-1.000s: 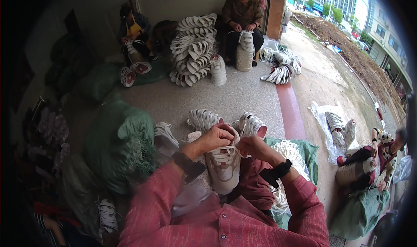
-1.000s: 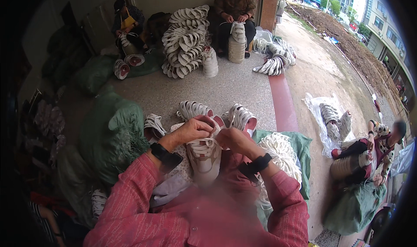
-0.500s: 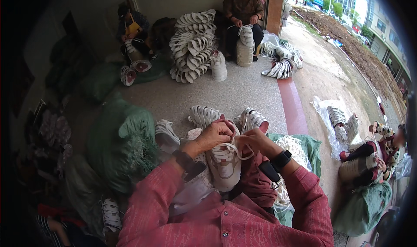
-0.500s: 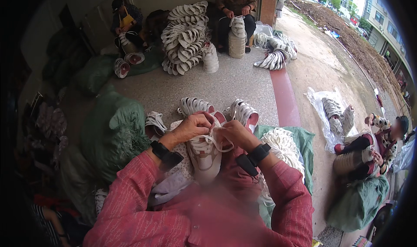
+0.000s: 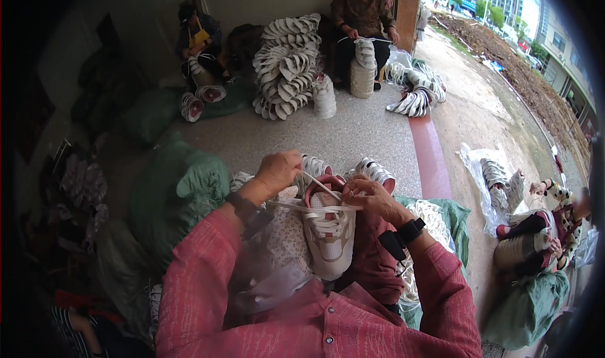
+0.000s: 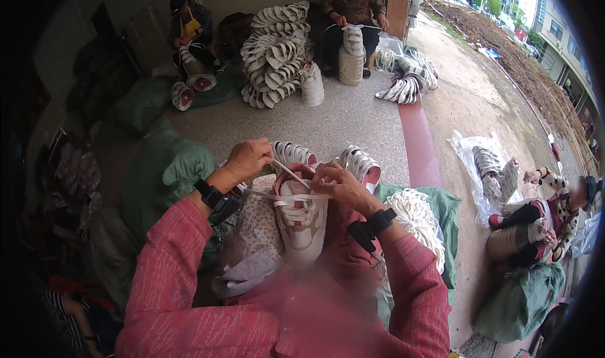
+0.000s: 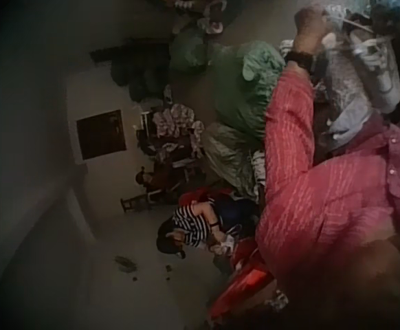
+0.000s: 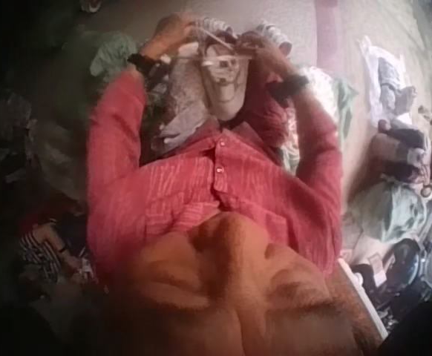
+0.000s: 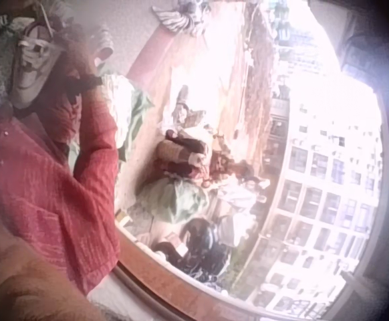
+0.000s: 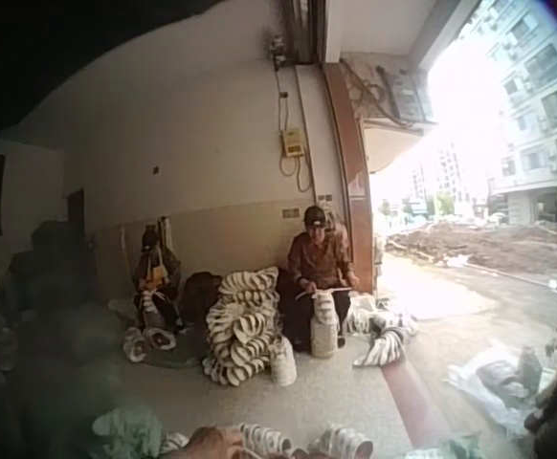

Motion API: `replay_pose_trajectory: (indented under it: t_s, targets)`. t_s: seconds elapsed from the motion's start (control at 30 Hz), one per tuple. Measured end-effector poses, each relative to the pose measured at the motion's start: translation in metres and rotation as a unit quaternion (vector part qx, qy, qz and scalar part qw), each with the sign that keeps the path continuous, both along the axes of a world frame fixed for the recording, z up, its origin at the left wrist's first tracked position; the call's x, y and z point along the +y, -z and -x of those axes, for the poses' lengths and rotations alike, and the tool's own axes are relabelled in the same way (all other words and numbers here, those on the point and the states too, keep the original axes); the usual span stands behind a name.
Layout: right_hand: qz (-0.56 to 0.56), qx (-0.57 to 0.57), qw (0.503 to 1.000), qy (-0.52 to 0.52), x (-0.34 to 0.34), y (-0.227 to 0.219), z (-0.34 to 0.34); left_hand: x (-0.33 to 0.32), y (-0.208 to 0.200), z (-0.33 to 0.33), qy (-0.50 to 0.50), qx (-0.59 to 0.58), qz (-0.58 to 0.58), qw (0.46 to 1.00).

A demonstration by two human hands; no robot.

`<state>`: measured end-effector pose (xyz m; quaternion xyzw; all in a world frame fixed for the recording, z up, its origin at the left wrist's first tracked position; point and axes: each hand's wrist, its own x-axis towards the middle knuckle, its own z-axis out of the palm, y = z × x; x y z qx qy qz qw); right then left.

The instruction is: The person sits on the floor and laces a white sneaker by hand, threading the laces through the eyelets and tying them. They handle the shoe and laces directly without tools, surrounded by piles of similar shoes and laces.

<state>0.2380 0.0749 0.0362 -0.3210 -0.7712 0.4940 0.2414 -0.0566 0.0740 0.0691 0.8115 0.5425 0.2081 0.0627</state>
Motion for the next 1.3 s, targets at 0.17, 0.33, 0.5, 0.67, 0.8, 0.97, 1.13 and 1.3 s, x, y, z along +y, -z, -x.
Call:
replay_pose_trajectory:
  t_s: [0.17,0.33,0.5,0.67,0.8,0.97,1.13,1.3]
  targets:
    - [0.109,0.092,0.990,0.000,0.002,0.001,-0.007,-0.016,0.010,0.022,-0.064,-0.050,0.018,0.997]
    - [0.046,0.035,0.992,0.108,-0.023,0.005,-0.016,-0.048,0.035,0.007,-0.020,-0.184,0.052,0.981]
    - [-0.209,-0.036,0.973,0.089,-0.044,0.001,-0.014,-0.061,0.017,-0.030,0.091,-0.191,0.006,0.977]
    - [-0.177,-0.121,0.968,0.130,-0.047,-0.001,-0.001,-0.047,0.026,-0.058,0.191,-0.215,-0.047,0.956]
    - [-0.138,-0.111,0.961,0.212,-0.046,0.011,0.002,-0.043,0.029,-0.067,0.182,-0.232,-0.001,0.956]
    - [-0.235,-0.121,0.940,0.217,-0.049,0.022,0.001,-0.040,0.037,-0.069,0.153,-0.244,0.045,0.957]
    - [-0.349,-0.151,0.914,0.143,-0.059,-0.001,0.005,-0.035,0.044,-0.068,0.177,-0.240,0.031,0.954]
    - [-0.367,-0.170,0.907,0.117,-0.056,-0.010,0.007,-0.032,0.047,-0.070,0.181,-0.252,0.052,0.949]
